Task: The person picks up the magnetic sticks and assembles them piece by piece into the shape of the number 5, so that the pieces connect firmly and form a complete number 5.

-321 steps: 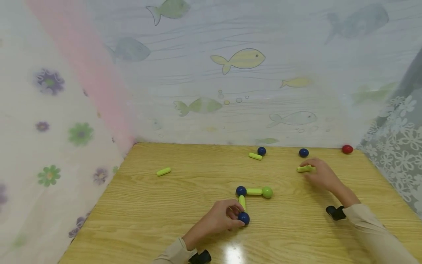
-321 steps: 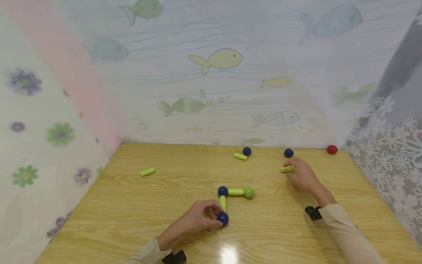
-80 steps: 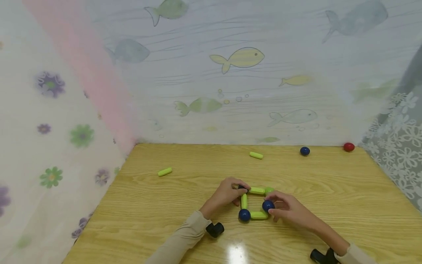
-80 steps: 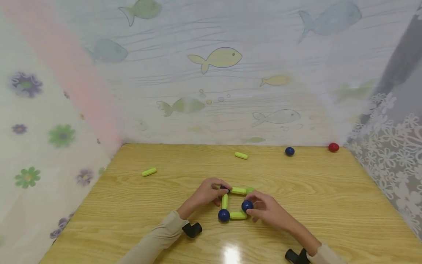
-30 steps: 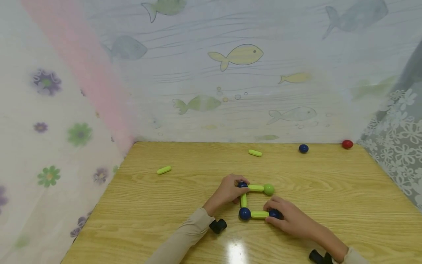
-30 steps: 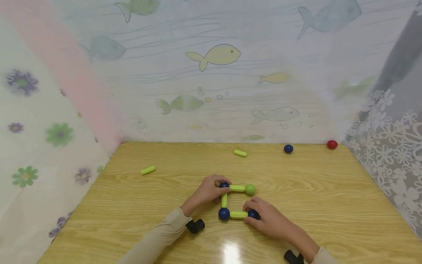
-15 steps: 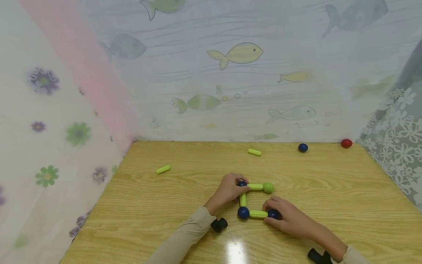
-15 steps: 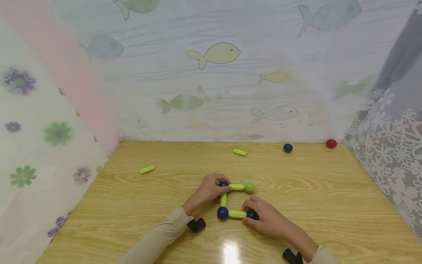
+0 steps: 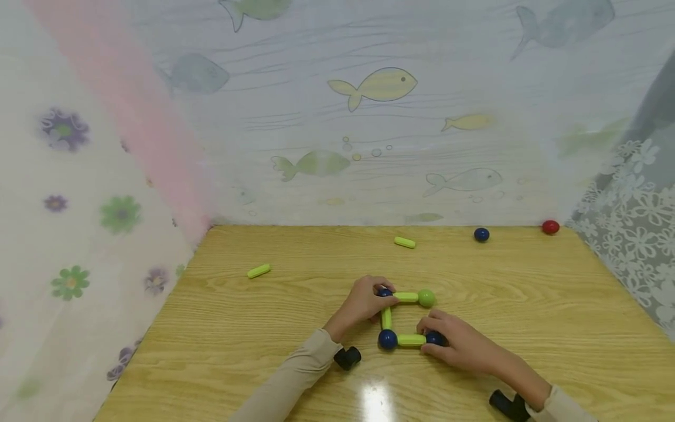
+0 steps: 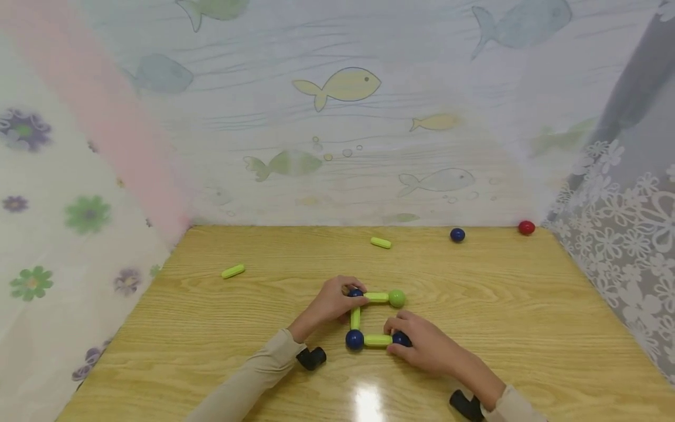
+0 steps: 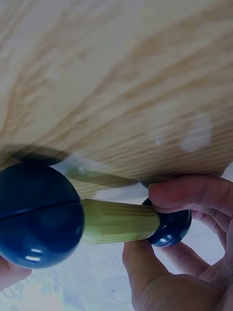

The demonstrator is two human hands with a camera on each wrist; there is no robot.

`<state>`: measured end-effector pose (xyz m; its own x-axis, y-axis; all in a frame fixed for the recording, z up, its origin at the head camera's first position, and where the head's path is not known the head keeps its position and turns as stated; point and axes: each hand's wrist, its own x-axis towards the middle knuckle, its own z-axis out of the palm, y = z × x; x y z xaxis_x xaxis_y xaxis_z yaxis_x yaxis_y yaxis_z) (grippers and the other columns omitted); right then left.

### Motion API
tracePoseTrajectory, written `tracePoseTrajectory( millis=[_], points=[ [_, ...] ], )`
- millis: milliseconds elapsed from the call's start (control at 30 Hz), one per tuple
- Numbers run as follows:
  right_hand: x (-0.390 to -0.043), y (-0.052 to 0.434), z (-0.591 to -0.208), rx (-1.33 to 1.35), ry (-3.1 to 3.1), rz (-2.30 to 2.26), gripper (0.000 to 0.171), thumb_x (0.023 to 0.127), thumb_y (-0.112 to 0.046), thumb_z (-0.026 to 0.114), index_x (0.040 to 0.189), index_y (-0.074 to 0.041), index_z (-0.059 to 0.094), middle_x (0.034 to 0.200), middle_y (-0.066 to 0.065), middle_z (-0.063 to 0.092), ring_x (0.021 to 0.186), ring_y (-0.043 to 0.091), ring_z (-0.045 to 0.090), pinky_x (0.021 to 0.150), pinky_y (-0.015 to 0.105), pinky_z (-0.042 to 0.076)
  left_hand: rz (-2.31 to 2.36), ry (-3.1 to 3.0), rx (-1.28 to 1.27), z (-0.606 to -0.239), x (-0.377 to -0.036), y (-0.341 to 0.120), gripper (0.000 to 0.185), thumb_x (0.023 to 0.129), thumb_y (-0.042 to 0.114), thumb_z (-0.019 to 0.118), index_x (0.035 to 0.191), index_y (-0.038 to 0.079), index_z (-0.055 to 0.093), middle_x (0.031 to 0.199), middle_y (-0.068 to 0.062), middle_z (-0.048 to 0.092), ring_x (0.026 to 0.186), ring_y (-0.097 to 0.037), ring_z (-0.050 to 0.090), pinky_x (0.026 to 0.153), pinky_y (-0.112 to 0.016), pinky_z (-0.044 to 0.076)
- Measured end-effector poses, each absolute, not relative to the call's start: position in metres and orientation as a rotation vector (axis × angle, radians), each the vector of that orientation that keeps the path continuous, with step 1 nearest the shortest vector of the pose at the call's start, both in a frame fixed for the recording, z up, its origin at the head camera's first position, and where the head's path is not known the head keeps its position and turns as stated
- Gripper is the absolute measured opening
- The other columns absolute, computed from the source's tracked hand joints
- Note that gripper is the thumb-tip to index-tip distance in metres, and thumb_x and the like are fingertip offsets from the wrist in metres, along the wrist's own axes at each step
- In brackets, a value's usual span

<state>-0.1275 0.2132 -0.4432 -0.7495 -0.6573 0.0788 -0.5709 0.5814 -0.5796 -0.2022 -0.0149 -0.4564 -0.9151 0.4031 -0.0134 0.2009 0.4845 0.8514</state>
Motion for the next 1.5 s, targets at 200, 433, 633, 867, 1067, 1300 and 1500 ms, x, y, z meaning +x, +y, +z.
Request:
tracePoseTrajectory(
  millis=[200,433,633,867,1067,1300,1500],
  points=[
    [-0.130,0.213,-0.441,-1.016,2.648,-0.892,0.017,0.092,-0.034,0.063,0.104,-0.022,0.060,0.097,-0.008,0.050,0.078,0.004,0.047,0.066,0.026,0.044,1.405,2.499,0.497,-0.454,-0.203,-0.016,0.017,0.086,0.025,0.072,0.098,0.012,0.070,0.096,-0.006,0.051,0.073,-0.015,0.052,0.044,-0.025,0.048],
    [-0.133,0.218,-0.437,-0.959,2.632,-0.895,0.025,0.090,-0.036,0.065,0.106,-0.018,0.059,0.097,-0.007,0.054,0.084,0.004,0.050,0.071,0.028,0.047,1.417,2.460,0.524,-0.455,-0.203,-0.018,0.018,0.087,0.023,0.071,0.102,0.012,0.070,0.105,-0.006,0.058,0.076,-0.012,0.056,0.047,-0.025,0.050],
    [-0.135,0.222,-0.438,-0.999,2.597,-0.925,0.026,0.090,-0.036,0.065,0.106,-0.016,0.060,0.099,-0.006,0.056,0.084,0.005,0.050,0.071,0.028,0.046,1.403,2.437,0.548,-0.455,-0.205,-0.019,0.020,0.089,0.024,0.069,0.105,0.012,0.070,0.107,-0.006,0.061,0.067,-0.011,0.058,0.045,-0.026,0.049],
    [-0.138,0.228,-0.433,-0.955,2.533,-0.996,0.031,0.090,-0.034,0.065,0.110,-0.011,0.059,0.100,-0.003,0.057,0.080,0.005,0.052,0.065,0.026,0.047,1.407,2.437,0.518,-0.455,-0.206,-0.019,0.019,0.088,0.023,0.070,0.104,0.014,0.071,0.106,-0.008,0.063,0.055,-0.016,0.058,0.043,-0.027,0.049],
    [-0.152,0.233,-0.420,-0.981,2.552,-1.077,0.021,0.094,-0.022,0.062,0.108,-0.006,0.059,0.098,0.004,0.059,0.076,0.007,0.054,0.057,0.025,0.048,1.431,2.407,0.502,-0.455,-0.205,-0.021,0.022,0.087,0.022,0.070,0.107,0.012,0.070,0.108,-0.011,0.061,0.051,-0.019,0.059,0.045,-0.029,0.051],
    [-0.203,0.240,-0.406,-0.957,2.702,-1.041,0.016,0.093,-0.016,0.062,0.103,-0.003,0.061,0.094,0.003,0.060,0.078,0.014,0.058,0.060,0.028,0.050,1.440,2.387,0.505,-0.454,-0.204,-0.025,0.026,0.088,0.018,0.069,0.113,0.011,0.067,0.108,-0.008,0.057,0.046,-0.017,0.056,0.045,-0.027,0.051],
    [-0.257,0.239,-0.407,-0.827,2.817,-1.007,0.019,0.091,-0.011,0.064,0.102,0.003,0.060,0.090,0.010,0.061,0.078,0.023,0.058,0.067,0.034,0.050,1.472,2.360,0.510,-0.453,-0.204,-0.026,0.026,0.089,0.017,0.068,0.114,0.009,0.066,0.104,-0.006,0.058,0.048,-0.018,0.058,0.045,-0.028,0.051]
  ],
)
